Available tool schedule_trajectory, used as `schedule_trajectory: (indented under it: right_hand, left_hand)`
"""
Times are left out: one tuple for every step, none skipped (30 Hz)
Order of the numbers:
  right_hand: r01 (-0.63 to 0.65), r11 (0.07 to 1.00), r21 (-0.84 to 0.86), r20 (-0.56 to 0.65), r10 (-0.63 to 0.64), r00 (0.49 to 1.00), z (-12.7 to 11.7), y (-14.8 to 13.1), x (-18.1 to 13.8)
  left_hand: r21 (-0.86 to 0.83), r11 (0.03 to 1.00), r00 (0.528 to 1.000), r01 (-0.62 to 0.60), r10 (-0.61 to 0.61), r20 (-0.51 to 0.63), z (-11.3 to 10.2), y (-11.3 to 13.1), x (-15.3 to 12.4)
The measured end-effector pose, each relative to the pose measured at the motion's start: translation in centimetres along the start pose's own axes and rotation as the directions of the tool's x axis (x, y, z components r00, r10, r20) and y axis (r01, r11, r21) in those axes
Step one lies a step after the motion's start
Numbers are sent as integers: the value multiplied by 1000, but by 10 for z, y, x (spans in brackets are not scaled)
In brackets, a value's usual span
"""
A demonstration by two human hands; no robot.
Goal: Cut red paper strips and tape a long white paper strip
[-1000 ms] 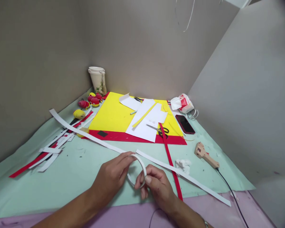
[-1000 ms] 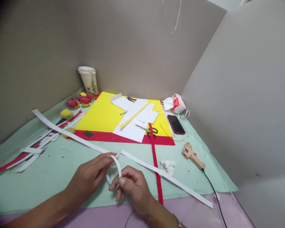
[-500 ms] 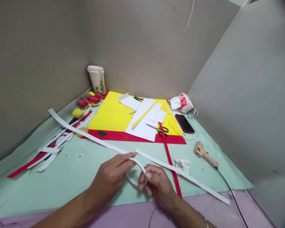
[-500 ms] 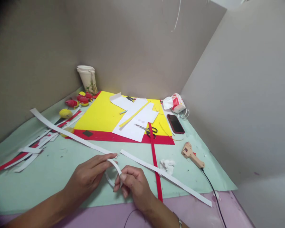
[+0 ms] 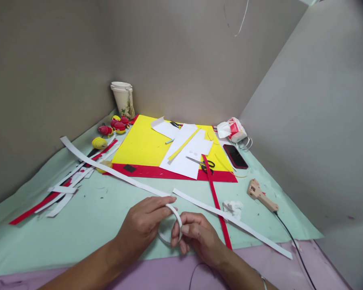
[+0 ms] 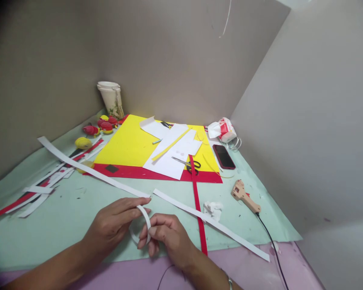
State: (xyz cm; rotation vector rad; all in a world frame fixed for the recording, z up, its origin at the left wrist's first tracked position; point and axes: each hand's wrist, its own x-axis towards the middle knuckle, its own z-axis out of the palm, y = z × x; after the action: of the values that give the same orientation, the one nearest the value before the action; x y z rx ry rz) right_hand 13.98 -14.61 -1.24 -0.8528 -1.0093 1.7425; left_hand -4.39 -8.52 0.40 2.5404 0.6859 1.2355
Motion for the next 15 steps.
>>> schedule_trajectory:
  right_hand:
    - [6, 1000, -1, 1, -6, 1000, 0, 0, -1]
    - [32, 999, -8, -13, -32, 999, 1, -1, -2]
    - [76, 997, -24, -41, -77, 996, 1, -3, -3]
    - [132, 990, -46, -80, -136, 987, 2, -4, -3]
    - [190, 979, -73, -119, -198, 973, 2, -6, -4]
    - [235, 967, -102, -145, -248, 958, 3, -8, -5]
    - [259, 957, -131, -149, -277, 949, 4, -11, -5]
    - [268, 951, -157, -135, -289, 948, 5, -13, -6]
    - [270, 944, -187, -110, -294, 950, 7, -15, -6]
    - [274, 935, -223, -81, -298, 951, 8, -17, -7]
    - [278, 924, -263, -53, -302, 952, 10, -19, -7]
    - [280, 911, -303, -28, -302, 953, 12, -21, -8]
    - [278, 899, -338, -12, -300, 954, 14, -22, -9]
    - [273, 890, -367, -7, -295, 955, 16, -23, -10]
    - [266, 880, -393, -11, -294, 956, 18, -24, -11]
  left_hand:
    - [-32, 999, 999, 38, -38, 2, 0, 1, 1]
    - [-68, 994, 997, 80, -80, 7, -1, 3, 2]
    - [-104, 987, 993, 121, -120, 14, -2, 4, 3]
    - [-139, 977, 987, 160, -159, 21, -2, 5, 4]
    - [-169, 966, 981, 194, -192, 25, -3, 7, 5]
    - [-191, 956, 975, 221, -220, 29, -3, 8, 6]
    - [-205, 947, 969, 246, -245, 32, -3, 8, 6]
    - [-214, 940, 964, 264, -264, 29, -2, 8, 6]
    - [-219, 936, 960, 276, -278, 25, -2, 8, 5]
    - [-220, 934, 958, 282, -284, 22, -1, 8, 5]
    - [-217, 934, 958, 285, -287, 23, 0, 7, 4]
    - [-212, 934, 957, 287, -287, 31, 1, 7, 3]
    - [-207, 936, 958, 286, -283, 44, 2, 6, 2]
    - [-200, 937, 959, 285, -280, 56, 2, 6, 2]
    - [-190, 940, 959, 283, -277, 59, 2, 6, 2]
